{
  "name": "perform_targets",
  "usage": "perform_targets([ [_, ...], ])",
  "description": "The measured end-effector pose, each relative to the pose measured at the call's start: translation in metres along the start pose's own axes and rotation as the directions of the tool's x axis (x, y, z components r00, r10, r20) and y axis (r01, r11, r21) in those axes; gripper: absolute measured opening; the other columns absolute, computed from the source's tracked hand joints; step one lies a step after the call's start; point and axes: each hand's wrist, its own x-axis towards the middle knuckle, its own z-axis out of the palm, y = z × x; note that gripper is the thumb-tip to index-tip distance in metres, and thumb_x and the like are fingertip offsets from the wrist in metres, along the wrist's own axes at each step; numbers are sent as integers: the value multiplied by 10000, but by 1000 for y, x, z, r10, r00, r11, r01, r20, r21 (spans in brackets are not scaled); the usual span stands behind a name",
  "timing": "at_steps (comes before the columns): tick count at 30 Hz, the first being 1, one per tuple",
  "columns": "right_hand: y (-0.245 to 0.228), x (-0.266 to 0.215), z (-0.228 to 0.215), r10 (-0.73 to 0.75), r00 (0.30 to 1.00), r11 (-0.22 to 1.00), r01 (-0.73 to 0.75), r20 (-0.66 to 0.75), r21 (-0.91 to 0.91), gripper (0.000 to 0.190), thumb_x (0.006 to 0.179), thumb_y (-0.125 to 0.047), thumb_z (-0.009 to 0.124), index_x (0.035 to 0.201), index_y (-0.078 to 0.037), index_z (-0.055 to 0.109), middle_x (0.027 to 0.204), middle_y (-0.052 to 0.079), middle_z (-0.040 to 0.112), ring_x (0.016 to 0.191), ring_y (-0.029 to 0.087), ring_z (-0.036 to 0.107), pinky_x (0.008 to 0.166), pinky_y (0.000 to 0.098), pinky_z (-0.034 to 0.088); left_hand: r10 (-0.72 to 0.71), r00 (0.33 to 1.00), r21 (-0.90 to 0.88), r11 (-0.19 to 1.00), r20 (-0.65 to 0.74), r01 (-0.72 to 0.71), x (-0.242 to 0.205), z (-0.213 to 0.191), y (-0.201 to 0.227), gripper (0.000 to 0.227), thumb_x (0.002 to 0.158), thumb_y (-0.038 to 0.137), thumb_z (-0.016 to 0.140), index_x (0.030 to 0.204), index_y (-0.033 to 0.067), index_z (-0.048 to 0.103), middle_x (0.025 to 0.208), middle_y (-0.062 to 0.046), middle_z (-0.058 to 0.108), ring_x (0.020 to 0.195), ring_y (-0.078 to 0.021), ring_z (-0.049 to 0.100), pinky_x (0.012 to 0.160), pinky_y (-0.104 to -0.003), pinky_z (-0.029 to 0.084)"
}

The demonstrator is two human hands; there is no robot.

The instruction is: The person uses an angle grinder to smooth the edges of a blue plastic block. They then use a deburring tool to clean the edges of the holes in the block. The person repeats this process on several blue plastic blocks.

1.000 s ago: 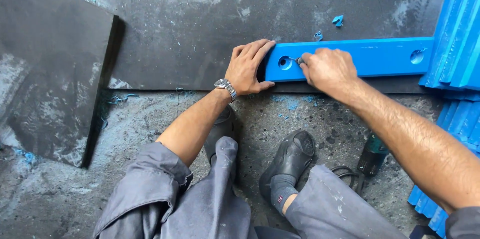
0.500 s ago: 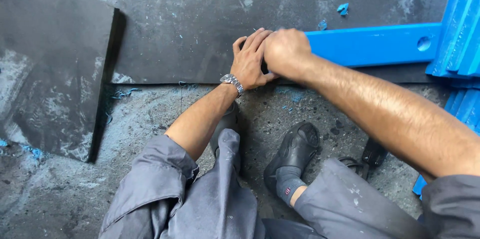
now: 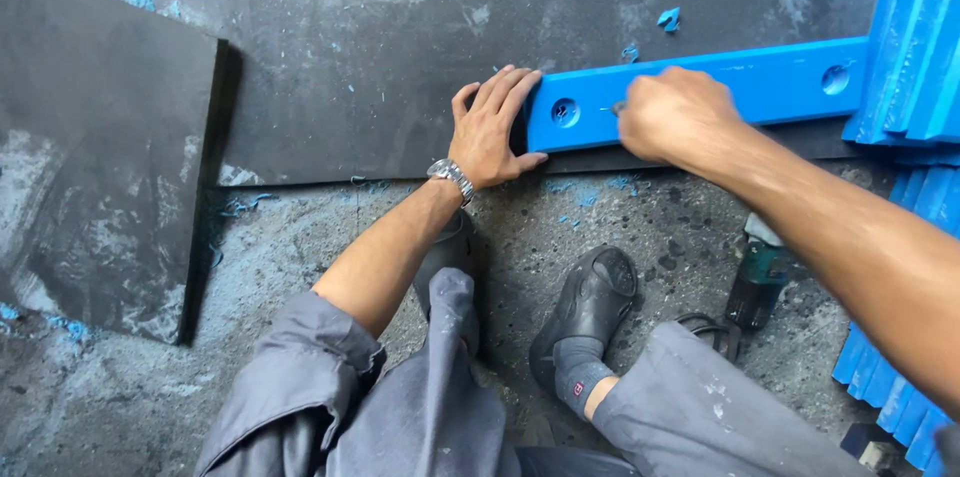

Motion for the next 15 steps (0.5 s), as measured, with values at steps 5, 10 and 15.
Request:
perform_targets([
  [5, 45, -86, -15, -105, 992, 988, 111, -68, 104, 401, 990, -442, 579, 1222, -141, 710, 969, 222, 756, 922, 422, 731, 866, 530, 583, 52, 997, -17, 998, -48, -53, 8, 3, 11, 888, 691, 444, 894, 1441, 204, 484, 1505, -141, 466, 1436, -337, 396, 1125, -551, 254],
  [10, 39, -130, 44, -247, 955, 877, 292, -163, 382, 461, 893, -468, 644, 1260, -196, 704, 1065, 171, 753, 972, 390, 715, 844, 510, 561, 115, 992, 29, 993, -44, -114, 32, 13, 18, 417, 853, 403, 816, 1208, 227, 685, 1457, -101, 531, 1385, -299, 468, 1096, -527, 317],
  [15, 23, -127, 135, -256, 966, 723, 169, 33, 670, 410, 925, -386, 595, 1274, -181, 662, 946, 134, 792, 887, 269, 767, 810, 393, 585, -25, 983, -435, 895, 183, 104, 50, 3, 0, 237, 951, 415, 709, 1021, 192, 750, 1339, 8, 645, 1295, -261, 548, 1096, -505, 334],
])
